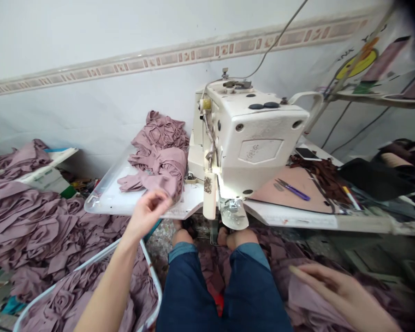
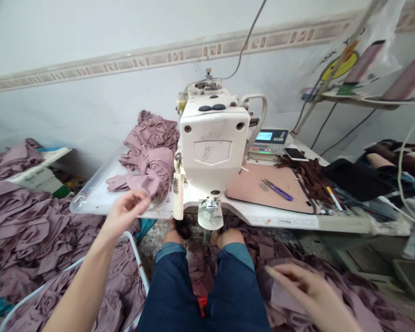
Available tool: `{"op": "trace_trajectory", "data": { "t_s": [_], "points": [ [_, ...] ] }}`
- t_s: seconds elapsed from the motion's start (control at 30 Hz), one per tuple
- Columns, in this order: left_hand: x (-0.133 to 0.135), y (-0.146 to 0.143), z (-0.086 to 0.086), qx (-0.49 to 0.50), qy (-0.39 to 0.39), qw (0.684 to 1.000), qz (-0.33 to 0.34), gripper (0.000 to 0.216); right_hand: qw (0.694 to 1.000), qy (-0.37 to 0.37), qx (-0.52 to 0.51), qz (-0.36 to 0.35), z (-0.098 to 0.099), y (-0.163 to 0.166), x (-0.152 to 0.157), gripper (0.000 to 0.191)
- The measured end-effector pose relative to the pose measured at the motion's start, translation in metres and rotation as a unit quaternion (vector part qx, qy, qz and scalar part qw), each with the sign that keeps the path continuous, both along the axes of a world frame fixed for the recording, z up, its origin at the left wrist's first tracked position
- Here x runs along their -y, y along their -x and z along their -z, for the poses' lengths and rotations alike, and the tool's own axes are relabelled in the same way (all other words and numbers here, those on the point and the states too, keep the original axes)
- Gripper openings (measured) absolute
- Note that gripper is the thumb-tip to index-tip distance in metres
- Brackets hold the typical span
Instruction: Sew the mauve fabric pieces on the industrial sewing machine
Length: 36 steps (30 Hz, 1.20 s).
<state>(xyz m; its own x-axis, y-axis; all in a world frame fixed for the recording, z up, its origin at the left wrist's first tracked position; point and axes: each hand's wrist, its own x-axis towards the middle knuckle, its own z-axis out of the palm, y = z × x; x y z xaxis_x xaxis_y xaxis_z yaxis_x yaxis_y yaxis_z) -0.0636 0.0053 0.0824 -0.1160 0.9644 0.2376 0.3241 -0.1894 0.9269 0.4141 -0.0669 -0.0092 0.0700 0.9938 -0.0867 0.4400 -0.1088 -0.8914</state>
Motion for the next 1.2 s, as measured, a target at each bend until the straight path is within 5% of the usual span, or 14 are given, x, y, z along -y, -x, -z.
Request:
{"op": "trace_trajectory", "data": {
  "t_s": [0.1,0.17,0.37,0.5,0.57,0.73,0.87,1.03,1.2],
  "points": [
    [0.051,-0.046,0.001,-0.031,0.091,0.968,0.232,0.022,0.991,0.041,-0.041,-0.12,0.007,0.052,-0.003,0.056],
    [0.075,-0.071,0.013,-0.039,0.148,0.939,0.307,0.019,0.987,0.044,-0.084,-0.129,0.006,0.089,0.002,0.058],
    [0.103,-0.096,0.075,0.008,0.244,0.915,0.322,0.034,0.903,0.147,-0.227,-0.334,0.016,0.161,0.032,0.063],
    [0.101,-0.079,0.101,0.057,0.367,0.855,0.362,0.057,0.927,0.111,-0.149,-0.326,0.017,0.147,0.031,0.05],
    [0.097,-0.069,0.106,0.019,0.364,0.843,0.396,0.056,0.94,0.073,-0.125,-0.308,0.008,0.128,0.02,0.038],
    [0.084,-0.064,0.098,-0.054,0.25,0.907,0.334,0.044,0.952,0.033,-0.106,-0.284,-0.022,0.086,-0.014,0.031],
    [0.073,-0.083,0.074,-0.038,0.222,0.906,0.358,0.043,0.943,0.06,-0.07,-0.319,-0.028,0.087,-0.026,0.037],
    [0.062,-0.11,0.045,-0.144,0.145,0.886,0.417,0.039,0.898,0.129,-0.161,-0.388,-0.018,0.114,-0.027,0.039],
    [0.059,-0.11,0.052,-0.089,0.197,0.911,0.351,0.029,0.917,0.055,-0.164,-0.36,-0.013,0.113,-0.033,0.037]
  ]
}}
